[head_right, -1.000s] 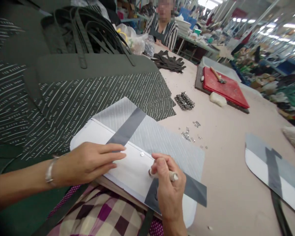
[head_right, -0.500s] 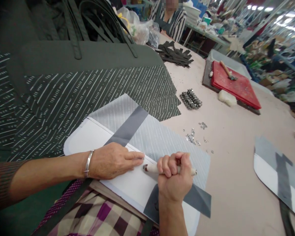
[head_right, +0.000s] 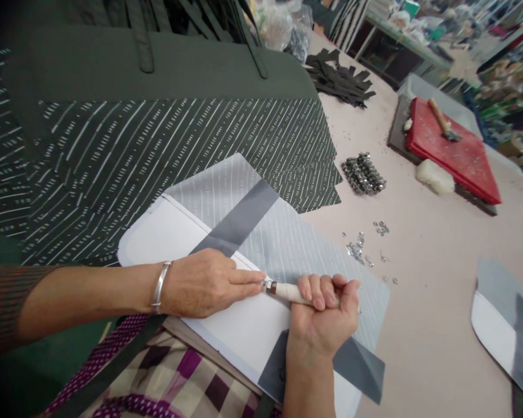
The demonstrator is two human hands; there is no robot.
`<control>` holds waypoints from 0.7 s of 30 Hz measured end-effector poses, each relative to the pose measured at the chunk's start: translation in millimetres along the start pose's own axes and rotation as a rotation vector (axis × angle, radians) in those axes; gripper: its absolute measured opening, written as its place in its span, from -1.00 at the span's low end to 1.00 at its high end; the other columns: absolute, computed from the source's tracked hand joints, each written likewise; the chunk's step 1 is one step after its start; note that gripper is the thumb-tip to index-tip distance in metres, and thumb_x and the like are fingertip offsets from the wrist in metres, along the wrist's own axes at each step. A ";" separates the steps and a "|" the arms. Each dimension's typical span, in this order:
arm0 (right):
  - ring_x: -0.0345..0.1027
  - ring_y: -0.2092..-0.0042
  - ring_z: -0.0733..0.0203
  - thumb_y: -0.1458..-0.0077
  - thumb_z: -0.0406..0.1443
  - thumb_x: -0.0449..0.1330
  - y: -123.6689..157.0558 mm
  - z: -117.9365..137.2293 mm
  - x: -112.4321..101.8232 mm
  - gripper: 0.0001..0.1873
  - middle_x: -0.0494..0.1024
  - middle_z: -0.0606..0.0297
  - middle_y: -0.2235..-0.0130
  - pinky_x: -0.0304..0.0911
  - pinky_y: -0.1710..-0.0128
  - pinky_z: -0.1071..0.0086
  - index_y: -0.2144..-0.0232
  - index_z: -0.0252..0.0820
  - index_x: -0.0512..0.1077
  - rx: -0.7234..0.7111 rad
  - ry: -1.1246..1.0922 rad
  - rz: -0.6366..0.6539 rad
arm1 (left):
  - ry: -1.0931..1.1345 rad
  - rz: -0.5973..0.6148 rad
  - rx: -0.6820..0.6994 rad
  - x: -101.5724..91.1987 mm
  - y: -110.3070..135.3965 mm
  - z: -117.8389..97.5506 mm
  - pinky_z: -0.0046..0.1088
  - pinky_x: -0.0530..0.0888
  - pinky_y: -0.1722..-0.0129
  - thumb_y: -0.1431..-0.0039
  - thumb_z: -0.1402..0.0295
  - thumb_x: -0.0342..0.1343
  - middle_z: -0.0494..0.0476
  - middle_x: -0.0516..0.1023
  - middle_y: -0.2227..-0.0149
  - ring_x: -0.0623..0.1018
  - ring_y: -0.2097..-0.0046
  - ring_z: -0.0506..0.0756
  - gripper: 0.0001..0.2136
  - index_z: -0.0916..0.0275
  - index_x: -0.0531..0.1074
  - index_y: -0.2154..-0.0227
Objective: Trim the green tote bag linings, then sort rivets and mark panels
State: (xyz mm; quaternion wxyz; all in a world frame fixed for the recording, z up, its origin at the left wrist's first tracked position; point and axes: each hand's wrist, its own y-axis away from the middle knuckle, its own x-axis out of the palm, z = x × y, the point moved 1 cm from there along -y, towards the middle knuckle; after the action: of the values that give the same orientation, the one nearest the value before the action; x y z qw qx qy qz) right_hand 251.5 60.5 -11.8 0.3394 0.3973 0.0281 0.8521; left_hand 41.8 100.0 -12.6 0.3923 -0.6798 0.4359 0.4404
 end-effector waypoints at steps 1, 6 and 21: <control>0.00 0.72 0.49 -0.11 -0.22 0.23 0.1 -0.4 -0.8 -0.74 0.19 0.59 0.76 0.06 0.66 0.57 0.55 -0.22 0.36 -0.007 0.009 0.011 | 0.001 -0.001 -0.002 0.3 -0.2 -0.2 -0.32 0.45 0.42 -0.32 0.41 -0.09 0.09 0.44 -0.20 0.58 0.30 0.07 -0.67 0.23 0.39 -0.08; 0.01 0.72 0.50 -0.02 -0.26 0.29 1.2 -1.1 -0.8 -0.78 0.19 0.58 0.76 0.09 0.65 0.56 0.55 -0.24 0.37 -0.028 0.036 0.030 | 0.022 -0.014 -0.011 0.8 -0.8 -0.6 -0.29 0.43 0.46 -0.32 0.41 -0.09 0.06 0.42 -0.21 0.59 0.28 0.08 -0.68 0.23 0.40 -0.06; -0.12 0.71 0.45 -0.15 -0.18 0.18 25.2 -5.6 19.7 -0.71 0.08 0.58 0.74 0.03 0.67 0.51 0.56 -0.18 0.39 -0.231 0.224 0.090 | 0.127 -0.091 -0.064 7.6 -0.6 -1.7 -0.38 0.27 0.59 -0.21 0.42 0.04 0.19 0.52 -0.06 0.52 0.42 0.03 -0.74 0.17 0.44 0.05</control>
State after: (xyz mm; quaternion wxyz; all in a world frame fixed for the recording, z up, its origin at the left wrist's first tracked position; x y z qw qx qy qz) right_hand 224.7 54.2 5.4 0.3390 0.2591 -0.0505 0.9030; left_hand 44.6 96.8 -19.1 0.3617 -0.7377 0.4140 0.3920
